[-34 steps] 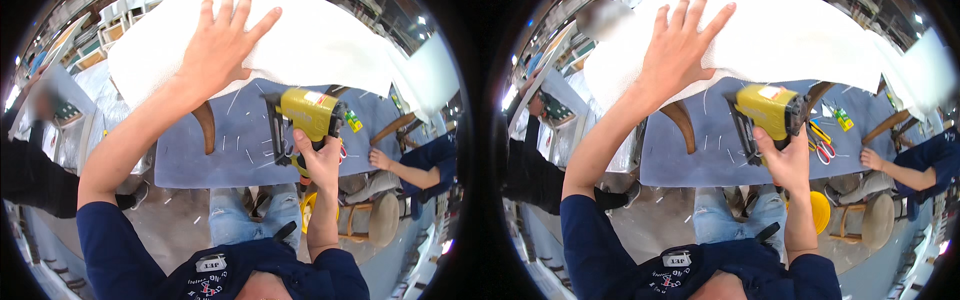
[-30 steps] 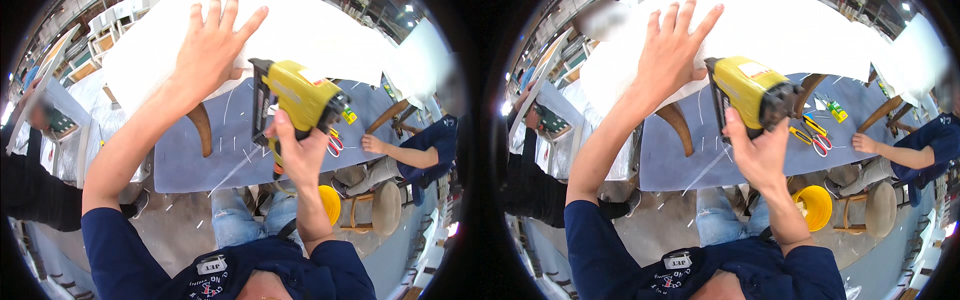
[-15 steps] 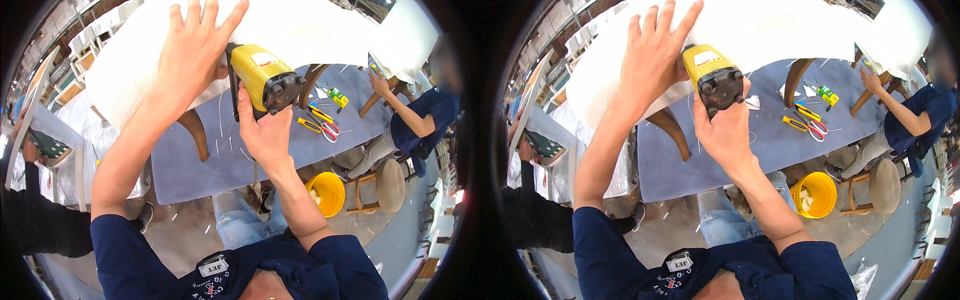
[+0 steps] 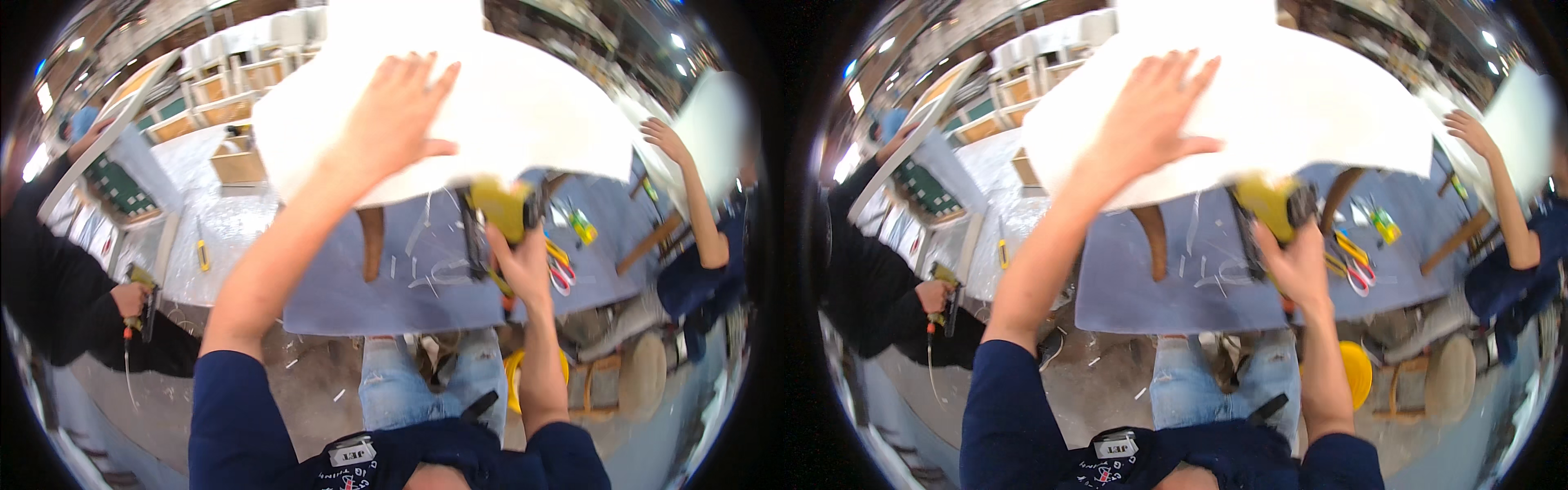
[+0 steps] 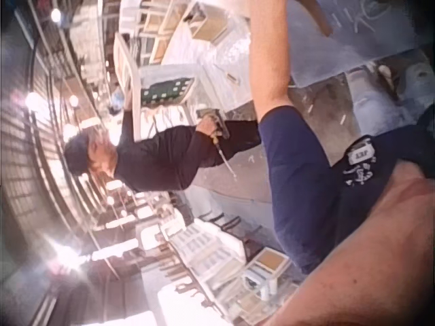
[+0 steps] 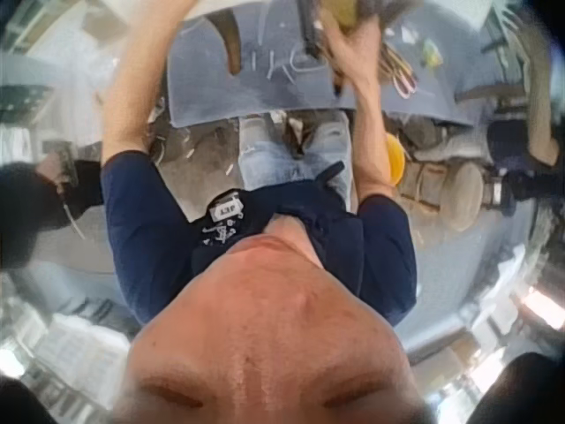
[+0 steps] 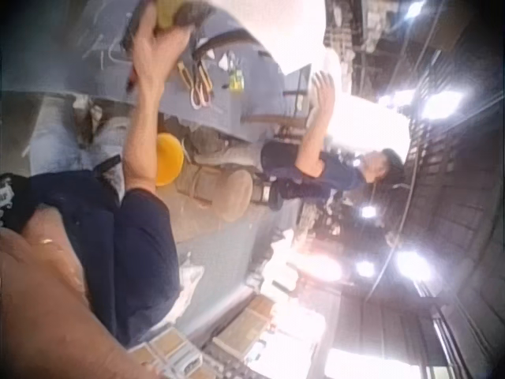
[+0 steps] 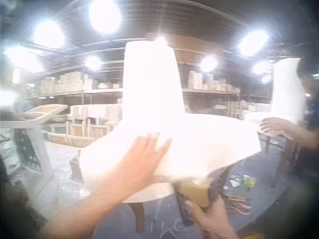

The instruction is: The person covers a chair with white fabric, trims excess material with a utility knife and scissors, and secures the fabric using a staple gun. The person repeatedly smooths, cuts, and staples the fabric around the chair frame.

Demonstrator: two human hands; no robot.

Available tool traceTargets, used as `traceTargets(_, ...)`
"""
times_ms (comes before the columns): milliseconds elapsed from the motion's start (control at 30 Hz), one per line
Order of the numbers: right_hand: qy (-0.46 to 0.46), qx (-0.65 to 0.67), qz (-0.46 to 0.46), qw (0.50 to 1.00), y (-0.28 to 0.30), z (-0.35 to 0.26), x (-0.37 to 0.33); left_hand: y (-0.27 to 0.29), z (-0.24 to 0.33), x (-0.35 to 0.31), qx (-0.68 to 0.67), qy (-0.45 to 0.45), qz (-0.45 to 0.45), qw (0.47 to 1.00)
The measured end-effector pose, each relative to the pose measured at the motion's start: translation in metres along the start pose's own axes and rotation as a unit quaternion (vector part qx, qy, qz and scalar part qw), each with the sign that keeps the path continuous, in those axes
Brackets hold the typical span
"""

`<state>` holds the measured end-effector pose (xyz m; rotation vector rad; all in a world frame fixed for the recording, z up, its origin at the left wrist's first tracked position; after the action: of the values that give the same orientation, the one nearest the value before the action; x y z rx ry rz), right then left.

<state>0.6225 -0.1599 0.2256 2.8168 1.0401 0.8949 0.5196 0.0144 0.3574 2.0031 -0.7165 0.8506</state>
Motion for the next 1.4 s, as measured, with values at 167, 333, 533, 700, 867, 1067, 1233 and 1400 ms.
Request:
traceTargets(167, 0.078, -0.297, -0.126, 0.943, 0.015, 0.109, -0.014, -0.002, -0.001, 0.004, 0.022, 0.053, 0.100, 0.993)
traceTargets(333, -0.044, -0.378, -0.199, 0.903, -0.016, 0.195, -0.047, 0.002, -0.049, -0.019, 0.009, 0.056, 0.181, 0.982)
traceTargets(533, -0.068, -0.248, -0.200, 0.945, -0.008, 0.189, -0.039, -0.003, -0.115, -0.044, -0.059, 0.099, 0.198, 0.973)
traceTargets(700, -0.057, 0.121, 0.006, 0.991, 0.063, 0.082, 0.041, -0.019, -0.089, -0.015, -0.052, 0.236, 0.111, 0.964)
traceTargets(867, 0.016, 0.227, 0.157, 0.961, 0.102, 0.058, 0.076, -0.071, 0.029, 0.095, -0.051, 0.081, -0.088, 0.991)
traceTargets(1067, -0.063, 0.309, 0.120, 0.941, 0.081, 0.118, 0.094, -0.143, 0.094, 0.198, -0.123, -0.028, -0.237, 0.963)
traceTargets(1233, 0.028, 0.402, 0.214, 0.890, 0.073, 0.081, 0.087, -0.143, 0.128, 0.211, -0.059, -0.026, -0.161, 0.985)
traceTargets(1400, -0.086, 0.436, 0.161, 0.881, 0.041, 0.087, 0.091, -0.137, 0.126, 0.208, -0.047, -0.009, -0.104, 0.993)
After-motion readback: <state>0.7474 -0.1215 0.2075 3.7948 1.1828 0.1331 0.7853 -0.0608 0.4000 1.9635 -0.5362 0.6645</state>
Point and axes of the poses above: each hand's wrist, its own x-axis towards the middle knuckle, its own y-axis out of the back of the hand, z = x × y, the point moved 7 cm from there along x, towards the middle knuckle, and after that the axes turned 8 degrees about x, right-handed, at the moved point
